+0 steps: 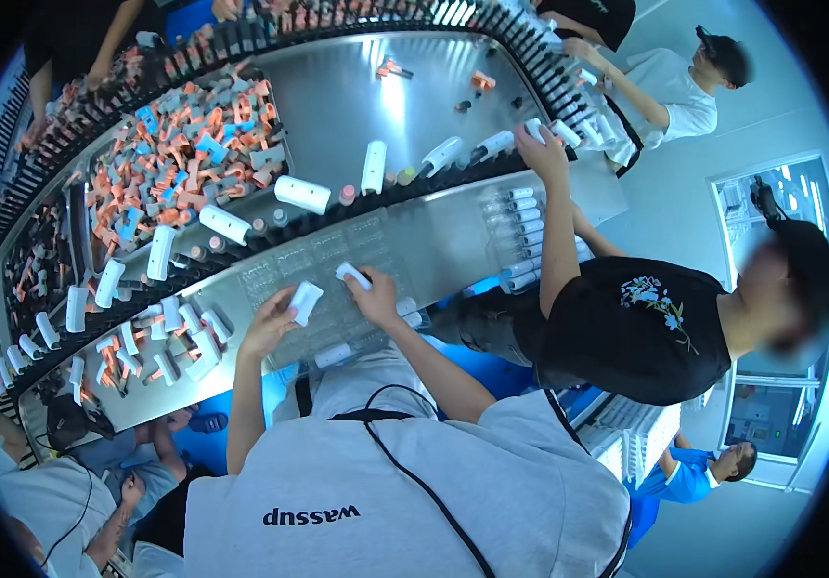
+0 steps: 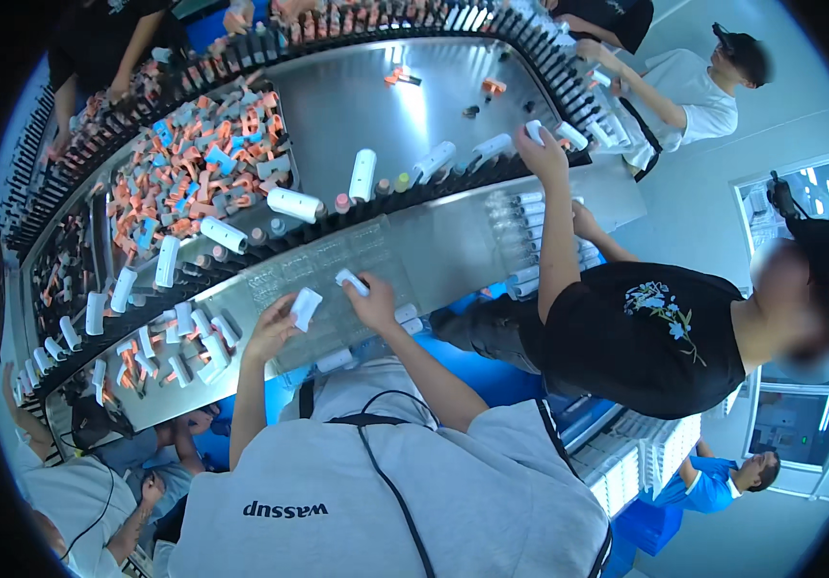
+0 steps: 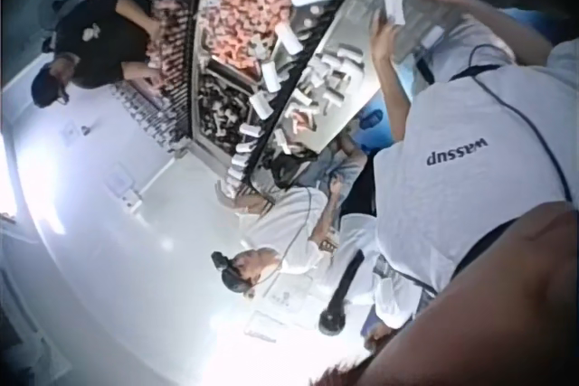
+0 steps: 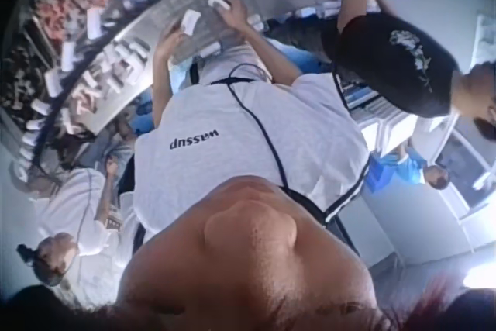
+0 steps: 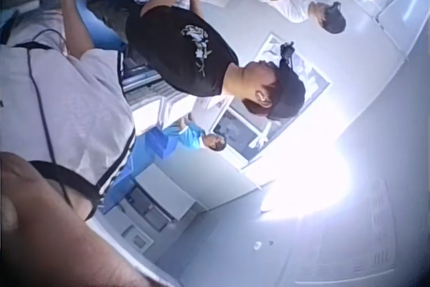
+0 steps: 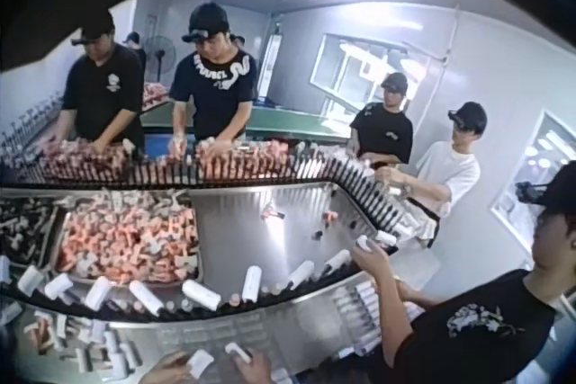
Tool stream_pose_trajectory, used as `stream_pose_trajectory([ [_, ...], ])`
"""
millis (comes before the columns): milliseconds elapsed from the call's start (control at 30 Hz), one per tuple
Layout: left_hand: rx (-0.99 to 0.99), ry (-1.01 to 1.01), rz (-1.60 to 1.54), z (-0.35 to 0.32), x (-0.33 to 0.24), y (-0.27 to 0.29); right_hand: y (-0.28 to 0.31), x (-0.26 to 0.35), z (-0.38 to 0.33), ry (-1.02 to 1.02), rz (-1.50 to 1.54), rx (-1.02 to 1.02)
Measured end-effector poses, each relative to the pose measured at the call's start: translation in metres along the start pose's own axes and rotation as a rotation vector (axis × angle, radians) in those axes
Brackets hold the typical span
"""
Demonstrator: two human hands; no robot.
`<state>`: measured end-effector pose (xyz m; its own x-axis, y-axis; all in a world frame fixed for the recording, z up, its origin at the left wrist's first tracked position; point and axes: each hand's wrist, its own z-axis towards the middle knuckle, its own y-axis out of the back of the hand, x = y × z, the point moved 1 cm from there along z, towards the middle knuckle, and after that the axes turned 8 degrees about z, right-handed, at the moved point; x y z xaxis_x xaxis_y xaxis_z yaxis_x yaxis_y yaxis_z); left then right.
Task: The person takes white plastic components from the assembly table and arranges them into the slots of a clear plastic tray by hand.
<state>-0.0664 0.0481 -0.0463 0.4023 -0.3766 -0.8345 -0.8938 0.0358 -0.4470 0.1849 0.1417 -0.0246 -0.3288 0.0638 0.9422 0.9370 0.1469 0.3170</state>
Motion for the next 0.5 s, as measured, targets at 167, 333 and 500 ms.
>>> stream_pose_trajectory([
  [167,-0.014,0.001,0.002,-0.025,-0.002,-0.007,-0.005,0.011,-0.026,0.022,-0.044,-0.052],
  [333,0.091,-0.026,-0.042,-0.051,0.003,0.0,-0.011,0.018,-0.056,0.18,-0.066,-0.084],
  [500,0.059,-0.078,-0.024,-0.068,0.008,-0.013,-0.007,0.029,-0.076,0.176,-0.121,-0.117],
])
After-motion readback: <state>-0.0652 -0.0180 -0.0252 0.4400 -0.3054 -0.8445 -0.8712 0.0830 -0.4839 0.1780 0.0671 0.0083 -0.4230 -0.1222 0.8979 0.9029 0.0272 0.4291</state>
